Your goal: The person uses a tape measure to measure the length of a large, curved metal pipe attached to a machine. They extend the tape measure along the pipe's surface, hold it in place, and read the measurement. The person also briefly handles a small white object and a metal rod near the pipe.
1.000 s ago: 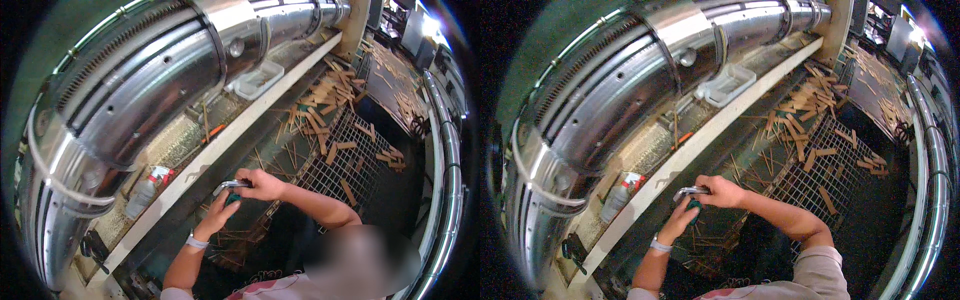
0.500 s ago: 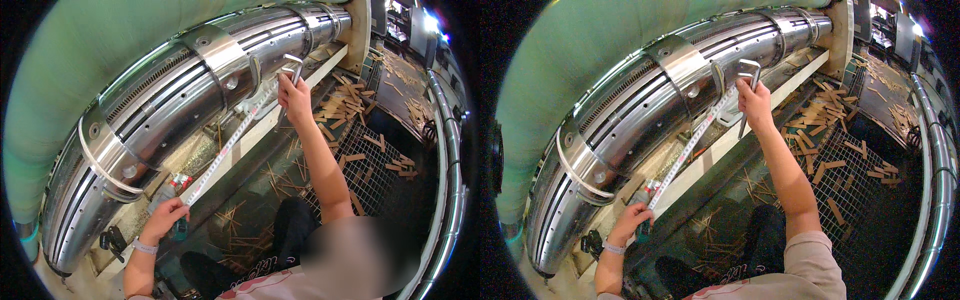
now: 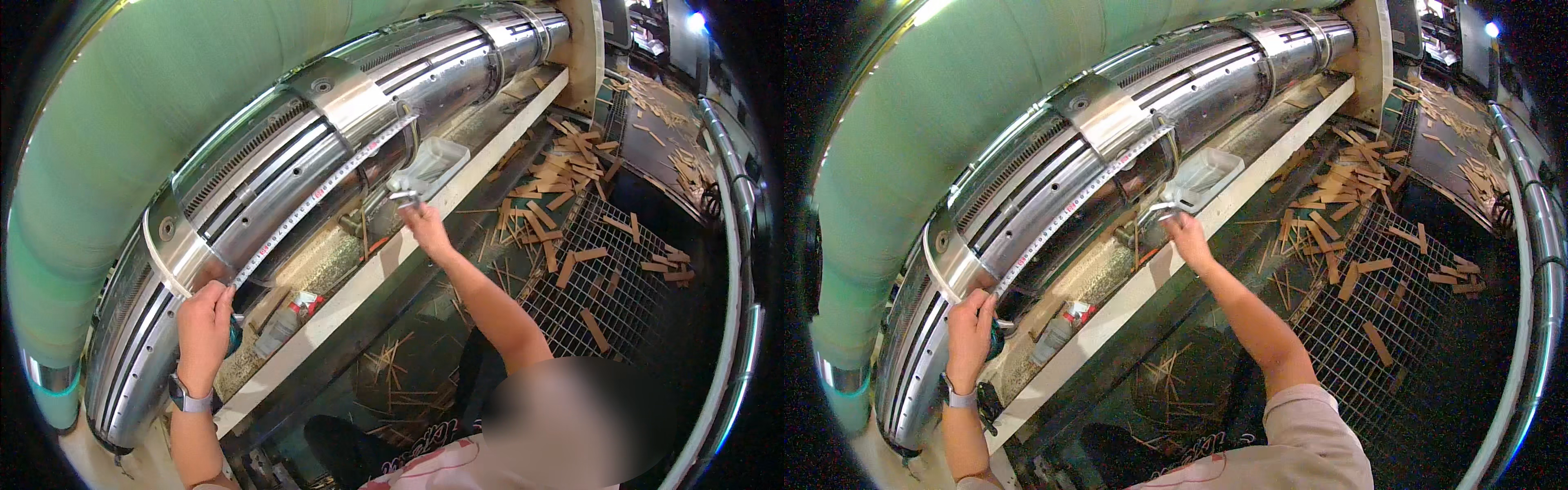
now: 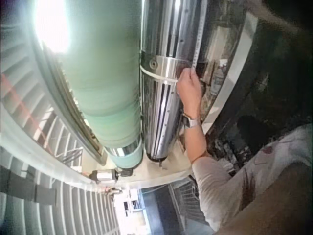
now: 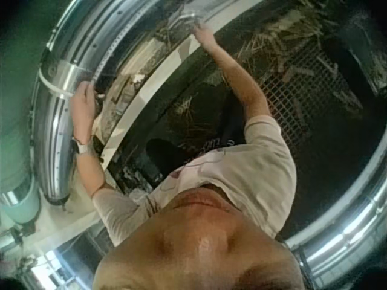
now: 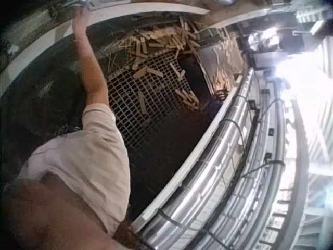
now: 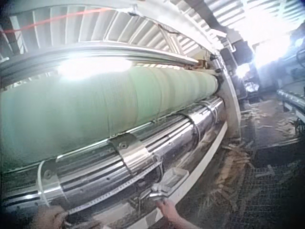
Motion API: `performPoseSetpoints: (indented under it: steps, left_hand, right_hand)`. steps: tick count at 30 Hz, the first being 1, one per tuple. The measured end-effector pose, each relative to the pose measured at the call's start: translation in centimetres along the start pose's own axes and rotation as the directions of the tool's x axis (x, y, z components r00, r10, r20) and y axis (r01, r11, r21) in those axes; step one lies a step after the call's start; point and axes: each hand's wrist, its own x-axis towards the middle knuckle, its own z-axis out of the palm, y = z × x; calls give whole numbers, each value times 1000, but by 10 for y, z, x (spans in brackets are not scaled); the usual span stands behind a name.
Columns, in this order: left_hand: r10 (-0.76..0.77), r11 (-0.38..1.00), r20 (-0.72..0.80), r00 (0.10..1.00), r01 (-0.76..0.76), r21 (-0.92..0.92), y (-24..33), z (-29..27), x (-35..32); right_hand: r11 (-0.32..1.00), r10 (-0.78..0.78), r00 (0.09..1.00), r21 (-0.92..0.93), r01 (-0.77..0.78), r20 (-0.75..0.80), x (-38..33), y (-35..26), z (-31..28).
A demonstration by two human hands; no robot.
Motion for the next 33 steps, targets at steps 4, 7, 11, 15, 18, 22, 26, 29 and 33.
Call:
performPoseSetpoints:
  steps: [4, 7, 11, 15, 18, 22, 26, 29, 33]
  left_hand:
    - [35, 998, 9, 999, -35, 57, -4, 5, 5]
    - [32, 998, 12, 999, -33, 62, -1, 3, 7]
    - [-4, 999, 28, 1000, 2, 50, -3, 4, 6]
    - [-35, 999, 25, 999, 34, 22, -5, 10, 3]
    - [-43, 998, 20, 999, 42, 46, -16, 10, -1]
    - [-42, 998, -21, 999, 43, 43, -21, 13, -6]
    - [-64, 996, -53, 997, 67, 60, -25, -10, -29]
    - [-103, 992, -67, 992, 107, 68, -45, -30, -62]
    - [-65, 997, -69, 996, 67, 25, -69, -46, -81]
  right_hand:
    - [966, 15, 979, -254, 38, 204, -10, 6, 18]
    - [926, 57, 954, -372, 59, 293, -11, 12, 32]
    - [789, 23, 914, -570, 232, 404, -19, 20, 49]
    - [666, 199, 851, -704, 246, 486, -28, 35, 58]
    - [644, 47, 848, -665, 378, 528, -46, 45, 69]
    - [545, 226, 824, -768, 335, 519, -39, 54, 75]
    - [569, -60, 863, -693, 442, 501, -40, 75, 62]
    - [598, 111, 863, -727, 338, 493, -48, 49, 71]
    - [612, 86, 863, -710, 349, 499, -49, 46, 76]
